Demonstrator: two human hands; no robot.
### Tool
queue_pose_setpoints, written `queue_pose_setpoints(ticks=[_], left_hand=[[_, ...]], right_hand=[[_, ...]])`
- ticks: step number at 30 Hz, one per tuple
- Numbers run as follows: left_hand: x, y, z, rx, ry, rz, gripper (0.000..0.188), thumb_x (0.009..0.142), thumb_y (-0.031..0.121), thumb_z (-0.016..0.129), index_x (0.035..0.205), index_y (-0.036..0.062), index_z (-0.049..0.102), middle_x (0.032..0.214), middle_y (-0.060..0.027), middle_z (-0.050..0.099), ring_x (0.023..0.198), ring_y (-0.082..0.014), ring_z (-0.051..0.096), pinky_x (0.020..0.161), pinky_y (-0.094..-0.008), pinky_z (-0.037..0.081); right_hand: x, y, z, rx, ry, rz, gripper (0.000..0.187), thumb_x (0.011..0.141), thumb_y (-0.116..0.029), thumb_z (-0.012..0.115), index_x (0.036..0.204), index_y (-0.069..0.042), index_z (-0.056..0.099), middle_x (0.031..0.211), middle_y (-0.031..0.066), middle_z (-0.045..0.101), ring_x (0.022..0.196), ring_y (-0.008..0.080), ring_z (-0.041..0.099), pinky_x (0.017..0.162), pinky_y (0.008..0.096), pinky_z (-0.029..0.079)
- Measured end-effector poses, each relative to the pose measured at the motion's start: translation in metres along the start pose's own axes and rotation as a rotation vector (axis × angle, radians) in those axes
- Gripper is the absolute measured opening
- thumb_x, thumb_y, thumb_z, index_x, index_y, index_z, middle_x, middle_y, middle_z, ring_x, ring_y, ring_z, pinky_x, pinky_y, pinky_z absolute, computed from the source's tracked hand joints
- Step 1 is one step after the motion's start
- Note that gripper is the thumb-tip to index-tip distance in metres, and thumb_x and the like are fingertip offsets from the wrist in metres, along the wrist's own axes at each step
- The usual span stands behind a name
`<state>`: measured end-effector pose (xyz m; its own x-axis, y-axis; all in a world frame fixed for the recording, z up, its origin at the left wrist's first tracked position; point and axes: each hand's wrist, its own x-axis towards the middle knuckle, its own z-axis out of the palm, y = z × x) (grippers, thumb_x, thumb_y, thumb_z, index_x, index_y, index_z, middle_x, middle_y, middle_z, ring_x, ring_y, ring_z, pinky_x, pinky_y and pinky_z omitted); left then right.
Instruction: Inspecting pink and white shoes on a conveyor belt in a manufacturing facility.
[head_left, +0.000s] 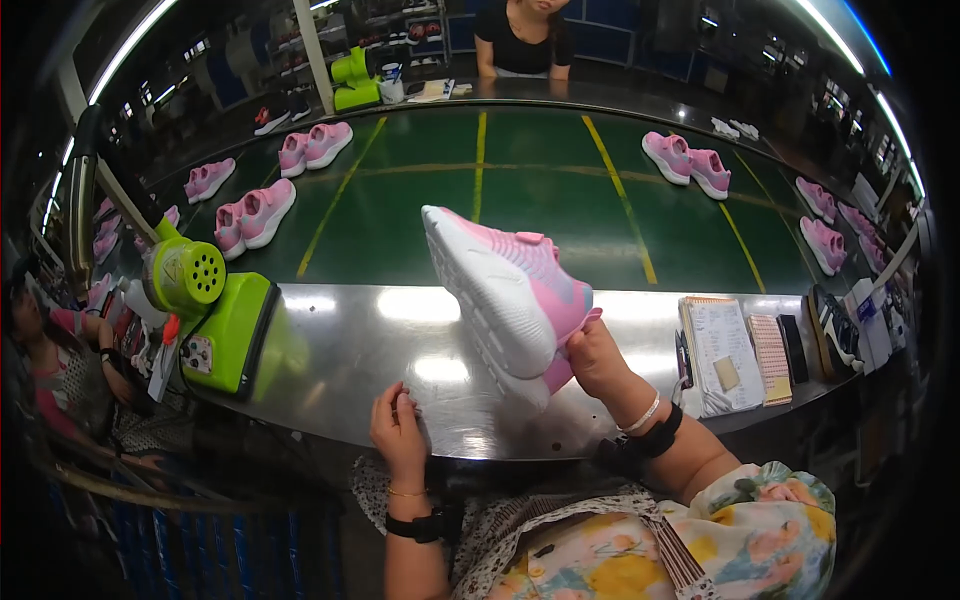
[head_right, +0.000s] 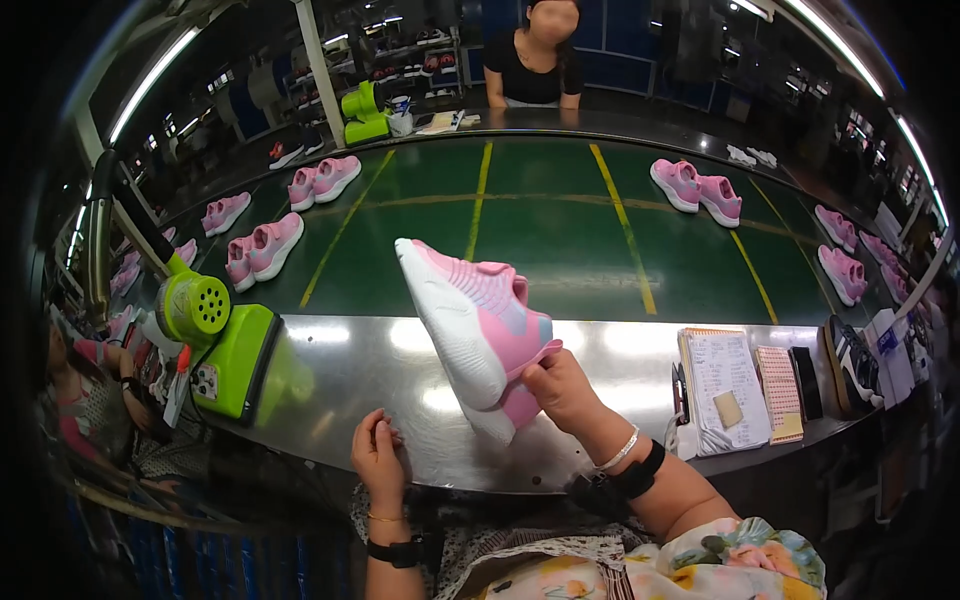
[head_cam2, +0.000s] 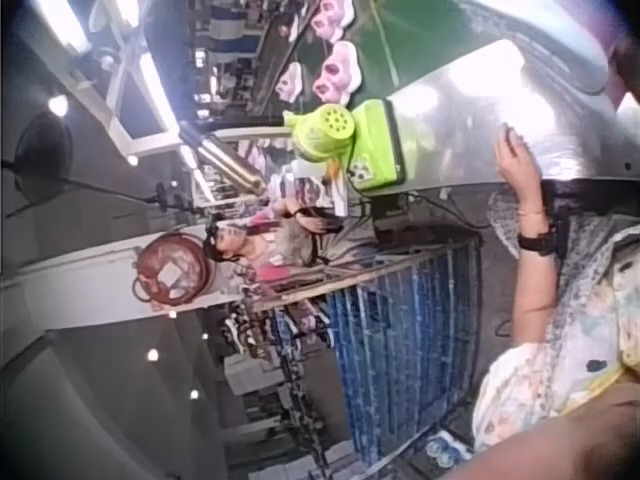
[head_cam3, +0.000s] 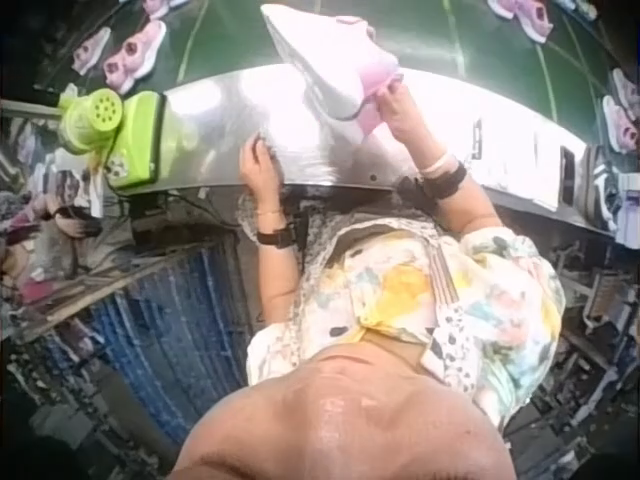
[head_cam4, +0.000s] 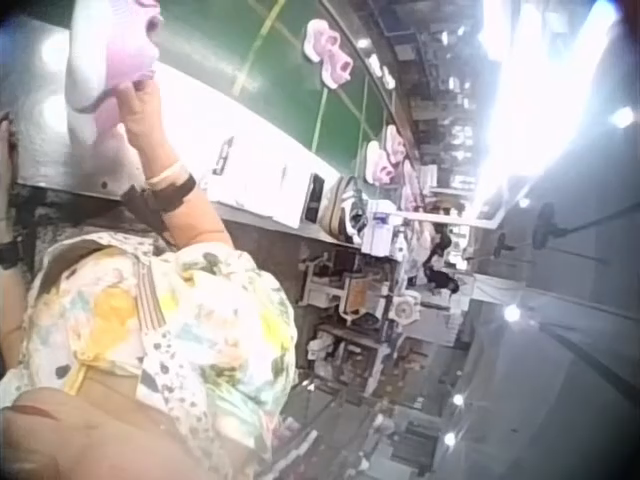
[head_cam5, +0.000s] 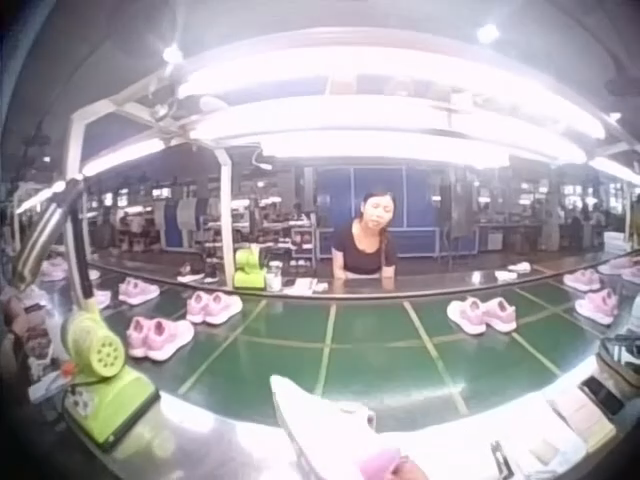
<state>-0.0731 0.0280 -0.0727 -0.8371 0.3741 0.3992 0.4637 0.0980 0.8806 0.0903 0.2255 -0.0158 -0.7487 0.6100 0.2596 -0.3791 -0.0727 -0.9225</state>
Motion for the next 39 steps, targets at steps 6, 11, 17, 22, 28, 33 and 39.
queue_pose_setpoints(ticks=[6, 11, 17, 22, 28, 33, 39], left_hand=[[0.001, -0.003, -0.002, 0.025, 0.015, -0.002, 0.017, 0.087, 0.006, 0.052, 0.098, -0.0035, 0.061, 0.087, -0.0092, 0.060, 0.069, -0.0136, 0.058, 0.062, -0.0260, 0.048], [0.001, -0.006, -0.002, 0.029, 0.021, 0.007, 0.017, 0.087, 0.006, 0.052, 0.097, -0.0037, 0.061, 0.086, -0.0096, 0.061, 0.067, -0.0142, 0.059, 0.062, -0.0259, 0.048], [0.003, -0.004, 0.001, 0.058, -0.009, 0.015, 0.016, 0.086, 0.005, 0.052, 0.097, -0.0035, 0.061, 0.086, -0.0093, 0.060, 0.067, -0.0143, 0.059, 0.062, -0.0258, 0.048], [0.002, 0.002, 0.005, 0.012, -0.016, -0.022, 0.016, 0.087, 0.003, 0.050, 0.097, -0.0050, 0.060, 0.087, -0.0088, 0.059, 0.067, -0.0125, 0.056, 0.061, -0.0244, 0.047], [0.000, -0.008, -0.002, 0.036, -0.019, -0.012, 0.017, 0.090, 0.006, 0.049, 0.100, -0.0035, 0.059, 0.088, -0.0062, 0.059, 0.066, -0.0080, 0.053, 0.061, -0.0210, 0.046], [0.000, -0.003, 0.000, 0.082, -0.047, 0.000, 0.016, 0.089, 0.005, 0.049, 0.100, -0.0030, 0.059, 0.088, -0.0065, 0.059, 0.065, -0.0089, 0.053, 0.059, -0.0213, 0.046], [0.000, -0.006, 0.001, 0.062, -0.039, -0.015, 0.015, 0.089, 0.003, 0.050, 0.098, -0.0032, 0.059, 0.085, -0.0058, 0.058, 0.065, -0.0094, 0.055, 0.059, -0.0216, 0.046]], right_hand=[[0.009, -0.006, -0.003, 0.551, 0.020, 0.027, 0.096, 0.073, -0.074, 0.040, 0.140, -0.008, 0.022, 0.140, 0.0129, 0.032, 0.128, 0.0249, 0.036, 0.105, 0.0397, 0.035], [0.007, 0.010, -0.011, 0.681, 0.050, 0.173, 0.104, 0.065, -0.079, 0.043, 0.141, -0.010, 0.023, 0.139, 0.0130, 0.035, 0.126, 0.0264, 0.039, 0.104, 0.0414, 0.036], [0.009, 0.008, -0.012, 0.790, 0.013, 0.182, 0.105, 0.065, -0.079, 0.043, 0.141, -0.010, 0.024, 0.139, 0.0127, 0.036, 0.125, 0.0268, 0.040, 0.103, 0.0421, 0.036], [0.014, 0.014, -0.018, 0.634, 0.022, 0.118, 0.100, 0.069, -0.077, 0.041, 0.141, -0.009, 0.024, 0.138, 0.0103, 0.037, 0.125, 0.0236, 0.039, 0.105, 0.0385, 0.035], [0.025, 0.001, -0.040, -0.100, -0.121, -0.015, 0.069, 0.075, -0.060, 0.060, 0.116, -0.005, 0.053, 0.116, 0.0085, 0.056, 0.109, 0.0191, 0.051, 0.091, 0.0371, 0.042], [0.069, -0.015, -0.076, -1.159, -0.036, -0.366, 0.056, 0.063, -0.055, 0.072, 0.098, -0.012, 0.064, 0.088, 0.0090, 0.060, 0.087, 0.0288, 0.058, 0.074, 0.0364, 0.047], [0.146, -0.018, -0.161, -1.720, -0.069, -0.159, 0.058, 0.066, -0.061, 0.064, 0.106, -0.019, 0.064, 0.091, 0.0093, 0.061, 0.092, 0.0276, 0.057, 0.076, 0.0389, 0.045]])
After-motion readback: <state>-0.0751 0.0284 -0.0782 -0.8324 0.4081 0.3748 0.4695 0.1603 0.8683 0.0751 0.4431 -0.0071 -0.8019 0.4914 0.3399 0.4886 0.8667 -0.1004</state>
